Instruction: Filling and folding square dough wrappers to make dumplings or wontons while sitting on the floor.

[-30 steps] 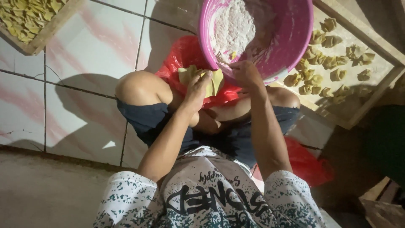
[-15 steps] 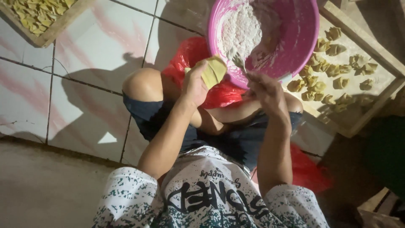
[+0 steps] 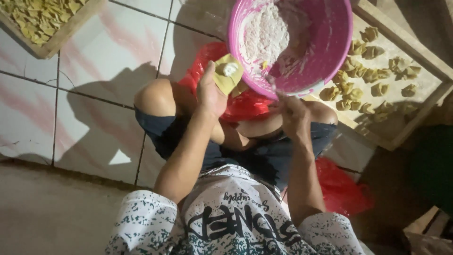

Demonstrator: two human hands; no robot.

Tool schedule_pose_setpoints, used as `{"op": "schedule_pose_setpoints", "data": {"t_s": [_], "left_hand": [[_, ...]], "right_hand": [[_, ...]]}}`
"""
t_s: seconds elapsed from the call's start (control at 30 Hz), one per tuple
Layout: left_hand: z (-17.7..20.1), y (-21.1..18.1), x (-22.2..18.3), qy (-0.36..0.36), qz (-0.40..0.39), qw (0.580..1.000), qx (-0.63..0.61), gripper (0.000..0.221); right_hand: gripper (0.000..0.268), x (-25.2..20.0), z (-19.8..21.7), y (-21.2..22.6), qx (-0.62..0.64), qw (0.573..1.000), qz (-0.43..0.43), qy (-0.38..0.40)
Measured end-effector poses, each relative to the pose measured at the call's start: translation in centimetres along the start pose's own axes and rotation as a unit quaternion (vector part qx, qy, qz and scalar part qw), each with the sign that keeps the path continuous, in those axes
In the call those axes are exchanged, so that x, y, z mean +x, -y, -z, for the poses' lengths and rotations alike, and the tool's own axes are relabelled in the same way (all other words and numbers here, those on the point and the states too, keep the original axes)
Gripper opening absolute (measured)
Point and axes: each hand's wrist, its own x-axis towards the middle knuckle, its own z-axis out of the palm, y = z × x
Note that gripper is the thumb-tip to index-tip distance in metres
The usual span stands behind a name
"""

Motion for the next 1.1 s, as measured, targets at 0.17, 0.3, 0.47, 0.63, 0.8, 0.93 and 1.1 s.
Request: {"op": "schedule_pose_setpoints", "data": {"t_s": [0.17, 0.3, 0.47, 0.63, 0.8, 0.93, 1.1], "left_hand": [[2.6, 0.4, 4.5, 0.033, 0.01, 0.999, 0.03, 0.047], [3.9, 2.3, 7.2, 0.052, 0.035, 0.997, 0.036, 0.053], [1.8, 1.7, 4.3, -0.003, 0.033, 0.998, 0.05, 0.052], [2.6, 2.4, 5.0, -0.001, 0.025, 0.998, 0.061, 0.05], [2.7, 2.8, 5.5, -0.009, 0.008, 0.998, 0.065, 0.05], [2.0, 1.9, 4.4, -0.006, 0.029, 0.997, 0.077, 0.049], [3.9, 2.1, 6.4, 0.022, 0.05, 0.996, 0.068, 0.053]], "right_hand": [[0.042, 6.3, -0.5, -3.5, -0.214, 0.948, -0.197, 0.131], [0.03, 9.5, -3.1, -5.0, -0.294, 0.896, -0.264, 0.201], [0.035, 9.6, -6.7, -8.0, -0.371, 0.874, -0.078, 0.304], [0.039, 10.4, -7.7, -7.1, -0.128, 0.954, -0.146, 0.227], [0.035, 9.2, -4.5, -8.5, 0.048, 0.968, -0.165, 0.183], [0.036, 9.0, -3.7, -8.0, -0.032, 0.971, -0.151, 0.184], [0.04, 6.5, 0.4, 3.6, 0.074, 0.959, -0.261, 0.082]]}}
